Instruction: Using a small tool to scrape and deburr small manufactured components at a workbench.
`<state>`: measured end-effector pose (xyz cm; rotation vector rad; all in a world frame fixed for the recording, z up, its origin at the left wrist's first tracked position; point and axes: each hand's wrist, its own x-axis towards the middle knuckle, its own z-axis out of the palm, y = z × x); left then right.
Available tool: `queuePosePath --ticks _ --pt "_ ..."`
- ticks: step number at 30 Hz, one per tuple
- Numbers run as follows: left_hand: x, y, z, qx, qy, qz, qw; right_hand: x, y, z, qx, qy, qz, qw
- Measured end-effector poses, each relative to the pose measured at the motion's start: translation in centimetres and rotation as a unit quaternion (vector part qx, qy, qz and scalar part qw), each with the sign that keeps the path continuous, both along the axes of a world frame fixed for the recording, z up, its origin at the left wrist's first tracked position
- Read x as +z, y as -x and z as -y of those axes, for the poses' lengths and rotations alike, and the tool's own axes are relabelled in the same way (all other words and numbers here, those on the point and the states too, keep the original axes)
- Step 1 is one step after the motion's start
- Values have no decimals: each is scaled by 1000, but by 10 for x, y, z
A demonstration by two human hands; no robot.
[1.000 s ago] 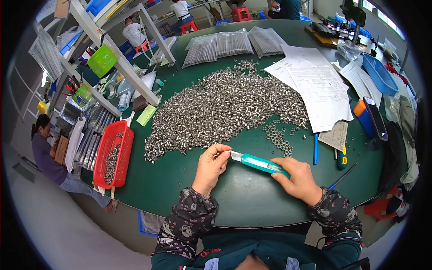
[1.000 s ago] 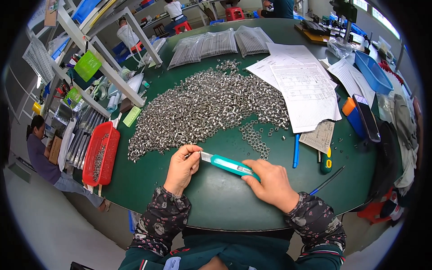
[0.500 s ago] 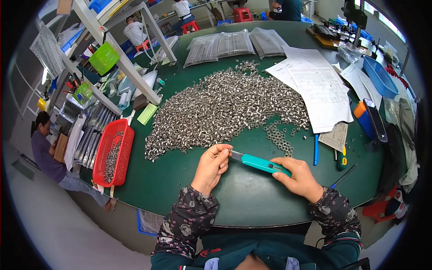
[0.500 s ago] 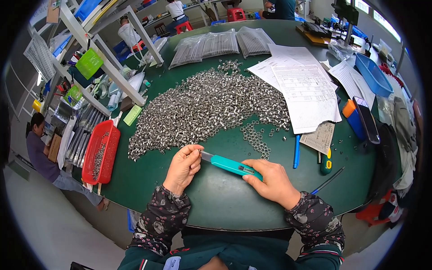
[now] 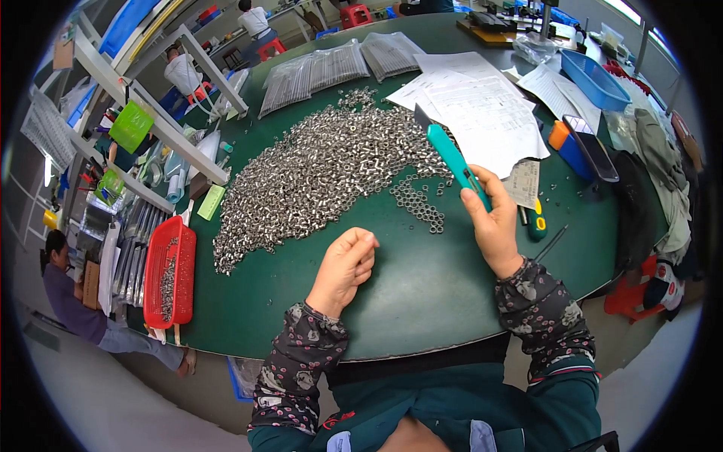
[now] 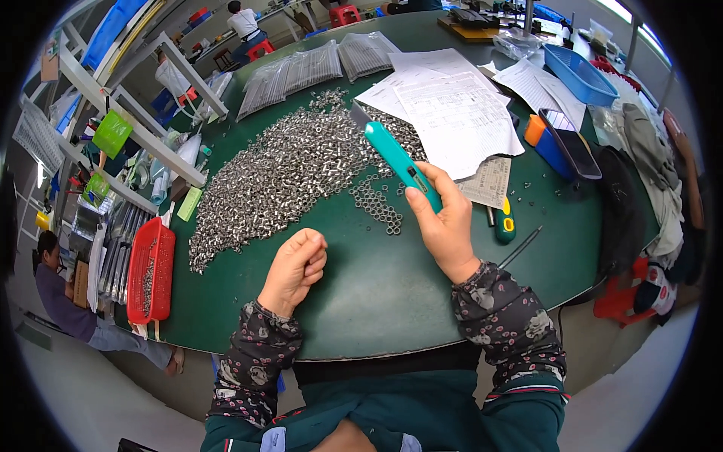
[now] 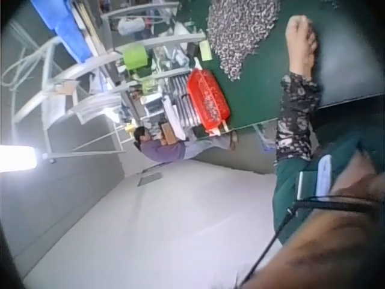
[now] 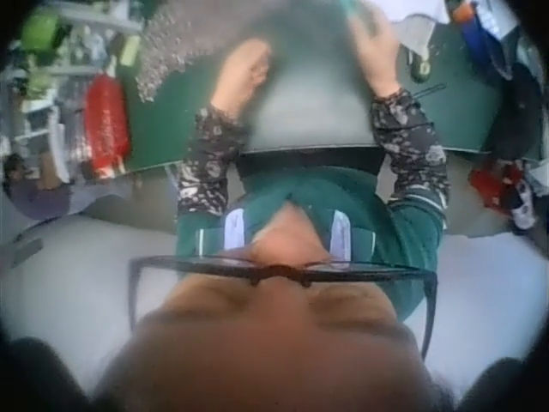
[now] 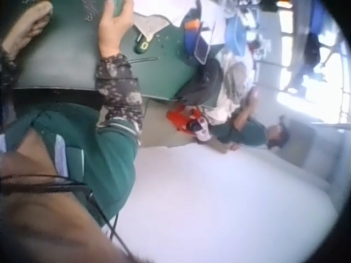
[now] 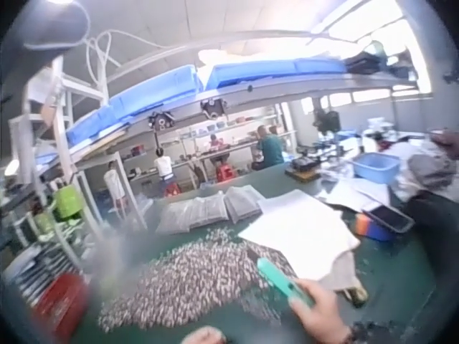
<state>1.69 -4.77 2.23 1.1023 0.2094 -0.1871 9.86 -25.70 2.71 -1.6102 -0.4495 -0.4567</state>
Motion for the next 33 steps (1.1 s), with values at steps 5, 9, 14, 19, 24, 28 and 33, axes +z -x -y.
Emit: queuePosePath --ticks 5,9,14,19,24,28,33 --pt "3 -20 47 -39 -469 88 878 -2 1 3 2 25 14 1000" --pt "3 -32 70 -22 -631 89 770 0 5 0 11 45 82 996" --pt "-4 -39 79 9 -653 72 754 1 7 -2 15 60 132 989" --pt "-17 -38 76 41 -622 121 772 1 10 -2 41 78 115 989" --pt "-2 -18 50 44 -422 124 897 1 9 -7 68 103 104 987" --pt "20 -5 -5 62 -8 66 996 2 10 -6 70 128 124 981" --pt "7 4 -51 130 141 141 971 -2 11 -7 96 253 132 954"
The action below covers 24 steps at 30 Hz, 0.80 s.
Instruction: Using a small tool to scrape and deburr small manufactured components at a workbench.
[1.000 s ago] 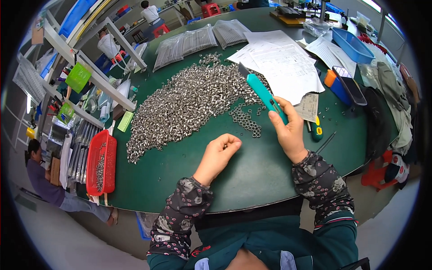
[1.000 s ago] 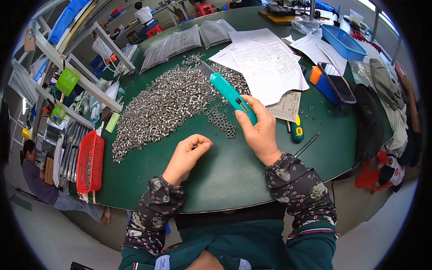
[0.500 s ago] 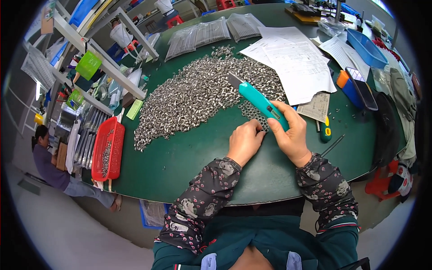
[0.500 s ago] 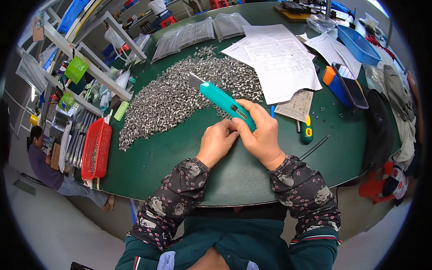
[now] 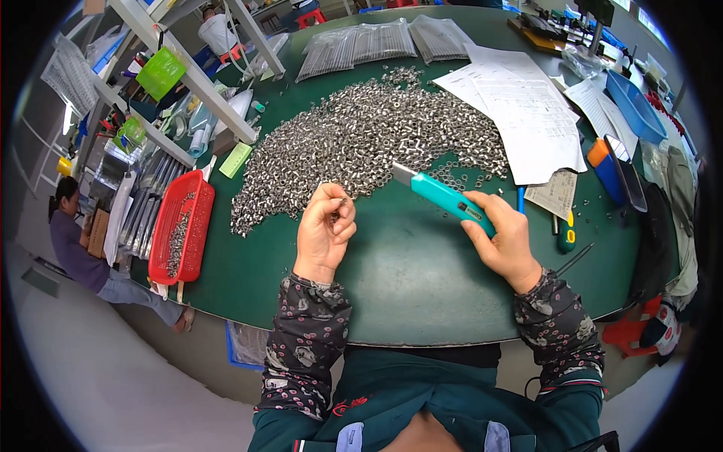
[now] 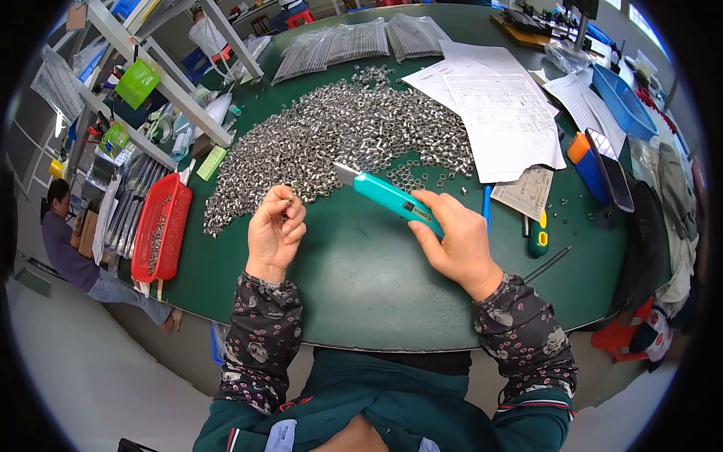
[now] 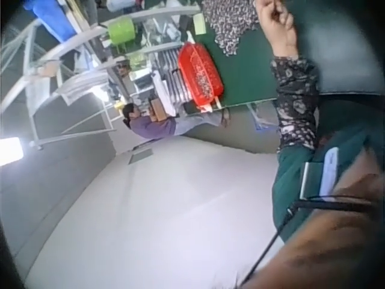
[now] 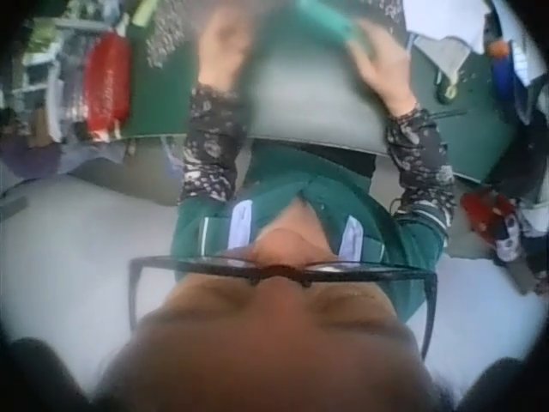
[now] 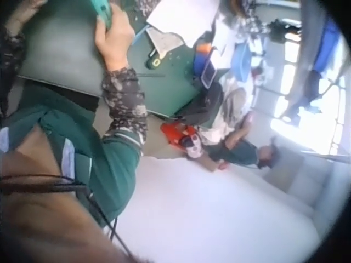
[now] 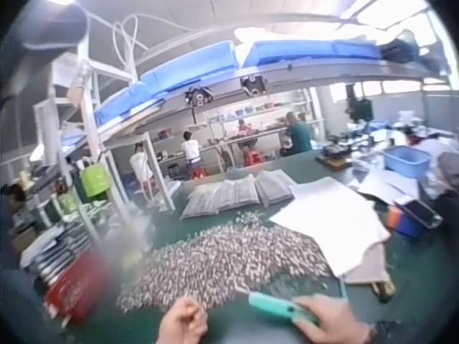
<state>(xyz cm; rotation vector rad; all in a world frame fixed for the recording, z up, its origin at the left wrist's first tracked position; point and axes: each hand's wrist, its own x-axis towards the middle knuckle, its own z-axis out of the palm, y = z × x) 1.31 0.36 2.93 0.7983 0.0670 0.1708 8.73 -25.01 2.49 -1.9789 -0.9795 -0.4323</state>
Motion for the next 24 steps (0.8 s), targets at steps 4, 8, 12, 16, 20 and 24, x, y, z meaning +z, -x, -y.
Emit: queuePosePath --ticks 4,8,12,16,20,24 --pt "-9 8 -13 26 42 10 999 3 8 -4 9 48 83 995" --pt "-9 8 -15 42 62 7 997 9 10 -7 2 63 177 982" --pt "-7 8 -11 38 77 -6 996 4 11 -10 17 189 149 970" --pt "-7 5 -3 9 49 -42 998 5 12 -12 -16 93 31 995" --pt "-13 2 10 -51 10 -85 995 1 15 -10 43 16 -82 996" --pt "-20 5 14 -56 2 -98 994 1 19 -7 83 52 -183 978"
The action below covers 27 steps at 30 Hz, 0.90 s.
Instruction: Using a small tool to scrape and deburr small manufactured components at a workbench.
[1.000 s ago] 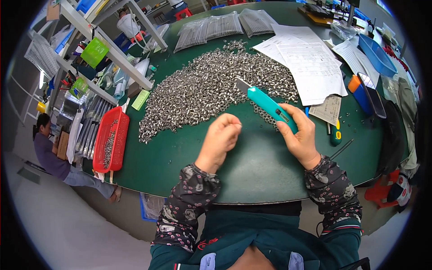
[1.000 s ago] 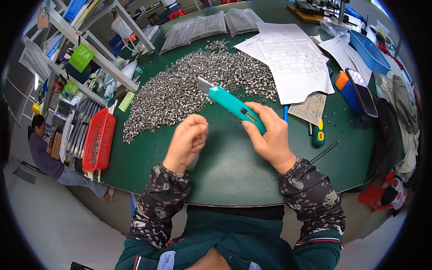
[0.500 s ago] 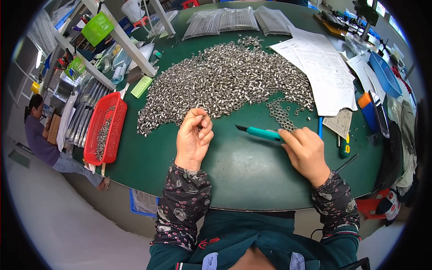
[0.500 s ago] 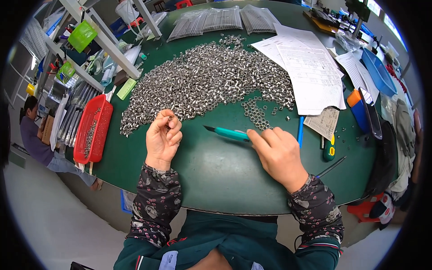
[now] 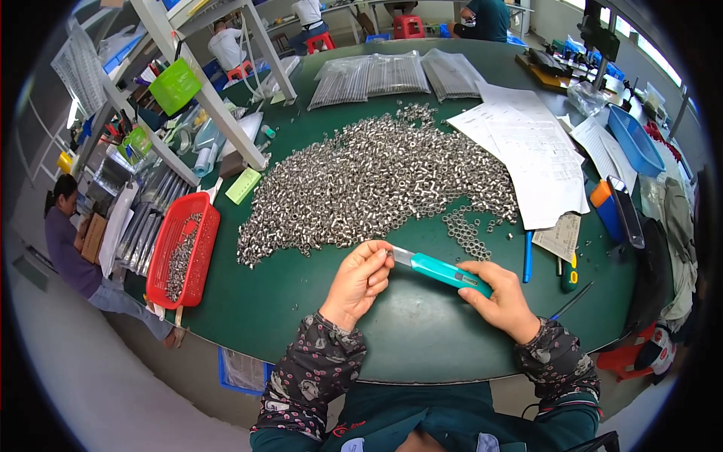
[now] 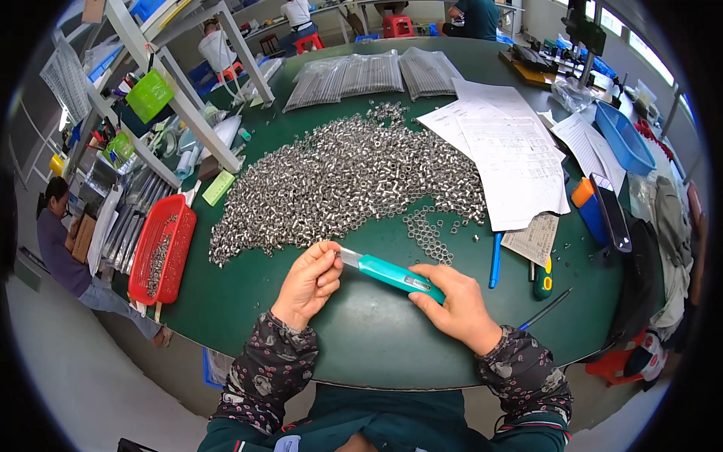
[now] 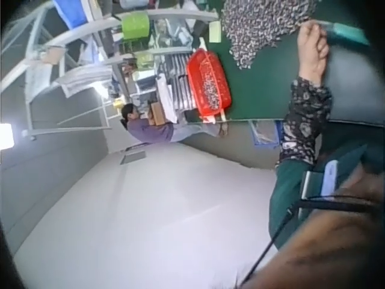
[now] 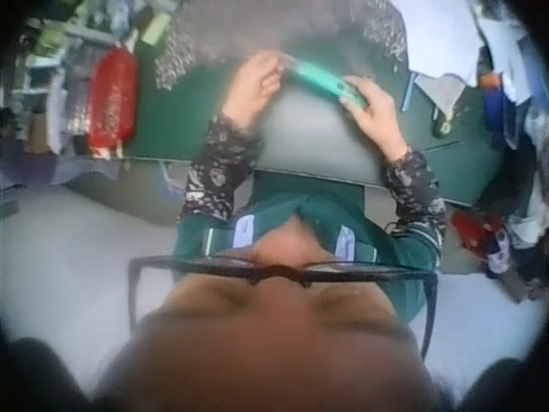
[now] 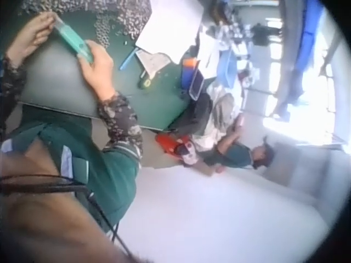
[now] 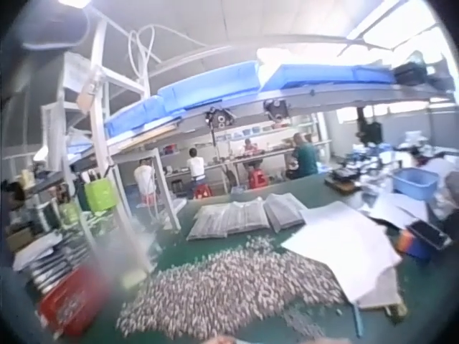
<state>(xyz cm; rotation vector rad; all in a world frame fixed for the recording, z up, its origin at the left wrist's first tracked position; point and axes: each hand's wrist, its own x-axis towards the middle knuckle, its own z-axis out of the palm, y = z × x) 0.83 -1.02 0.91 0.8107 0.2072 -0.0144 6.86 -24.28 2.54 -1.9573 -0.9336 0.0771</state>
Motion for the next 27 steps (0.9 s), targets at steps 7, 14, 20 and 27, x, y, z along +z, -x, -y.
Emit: queuePosePath --ticks 7,14,20,27 --pt "0 -3 -1 5 -10 1 1000 0 -1 2 19 -19 -51 998" --pt "-3 -5 -2 3 -25 13 1000 0 -2 1 37 17 -74 996" --pt "-5 -3 -3 2 -41 26 999 2 -1 1 39 29 -120 992" --pt "-7 -2 -1 8 -51 34 998 0 2 1 4 44 -47 998"
